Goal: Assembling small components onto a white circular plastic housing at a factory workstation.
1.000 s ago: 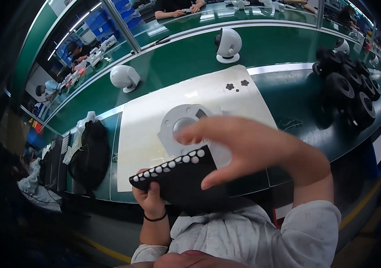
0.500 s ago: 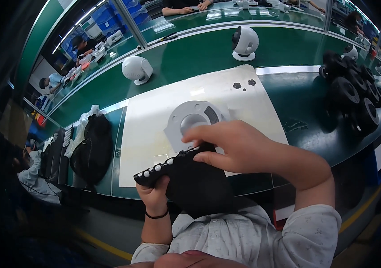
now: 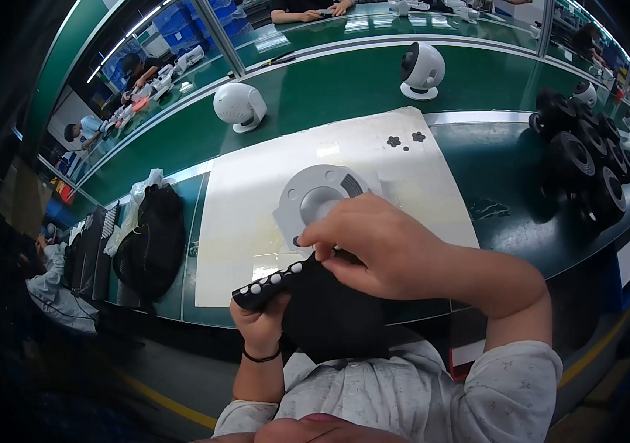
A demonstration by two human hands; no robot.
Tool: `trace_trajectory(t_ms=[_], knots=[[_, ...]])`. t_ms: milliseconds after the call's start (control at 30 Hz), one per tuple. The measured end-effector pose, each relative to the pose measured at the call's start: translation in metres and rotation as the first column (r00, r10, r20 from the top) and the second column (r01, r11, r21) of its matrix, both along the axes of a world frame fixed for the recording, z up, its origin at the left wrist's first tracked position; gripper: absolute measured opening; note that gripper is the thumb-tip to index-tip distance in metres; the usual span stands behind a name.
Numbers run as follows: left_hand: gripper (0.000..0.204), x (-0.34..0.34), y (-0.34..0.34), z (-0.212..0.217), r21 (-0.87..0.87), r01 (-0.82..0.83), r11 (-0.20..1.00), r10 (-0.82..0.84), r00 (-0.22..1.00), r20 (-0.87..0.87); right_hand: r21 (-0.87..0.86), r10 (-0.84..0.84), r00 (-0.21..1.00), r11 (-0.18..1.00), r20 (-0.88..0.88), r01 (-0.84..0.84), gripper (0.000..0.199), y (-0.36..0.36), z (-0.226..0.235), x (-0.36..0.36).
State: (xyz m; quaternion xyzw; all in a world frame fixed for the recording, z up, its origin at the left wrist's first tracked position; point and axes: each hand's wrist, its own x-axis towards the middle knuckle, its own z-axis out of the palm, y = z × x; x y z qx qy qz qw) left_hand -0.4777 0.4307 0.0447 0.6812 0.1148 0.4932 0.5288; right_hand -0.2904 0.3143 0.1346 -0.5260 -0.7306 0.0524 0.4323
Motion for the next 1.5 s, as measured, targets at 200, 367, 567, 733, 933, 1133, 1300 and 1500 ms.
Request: trace_trajectory(t_ms=[200, 367, 567, 733, 933, 1133, 1300, 1500], knots=[[0.013, -0.002, 0.006, -0.006, 0.047, 0.017, 0.999, -0.016, 0.999, -0.035, -0.048, -0.007, 0.986, 0.999, -0.166, -0.001, 0.035, 0.003, -0.005, -0.003], [0.013, 0.001, 0.004, 0.001, 0.095, 0.018, 0.995, -0.012, 0.998, -0.066, 0.010, 0.013, 1.000, 1.000, 0.018, -0.013, 0.038, 0.000, 0.001, 0.001], [0.015, 0.003, 0.002, 0.003, -0.033, 0.069, 0.997, -0.070, 0.997, -0.043, 0.269, 0.080, 0.991, 0.962, -0.111, -0.047, 0.046, 0.012, -0.020, -0.012], [0.022, 0.005, 0.003, 0.002, -0.153, 0.106, 0.982, -0.116, 0.992, -0.057, 0.359, 0.047, 0.982, 0.926, 0.185, -0.112, 0.048, 0.017, -0.019, -0.015], [0.020, 0.006, 0.006, 0.000, -0.182, 0.160, 0.970, -0.171, 0.984, -0.047, 0.297, 0.103, 0.978, 0.942, 0.183, -0.155, 0.053, 0.014, -0.016, -0.014], [0.022, 0.009, 0.014, -0.004, 0.100, 0.168, 0.981, -0.161, 0.984, -0.080, 0.349, -0.089, 0.988, 0.928, -0.128, 0.129, 0.059, 0.030, -0.012, 0.019], [0.019, 0.018, 0.009, -0.004, 0.250, 0.181, 0.951, -0.145, 0.977, -0.157, 0.077, -0.178, 0.941, 0.975, -0.289, 0.208, 0.059, 0.041, 0.002, 0.028], [0.021, 0.018, 0.007, -0.005, 0.288, 0.186, 0.939, -0.128, 0.969, -0.209, -0.070, -0.236, 0.951, 0.971, -0.199, 0.227, 0.061, 0.034, 0.014, 0.024]])
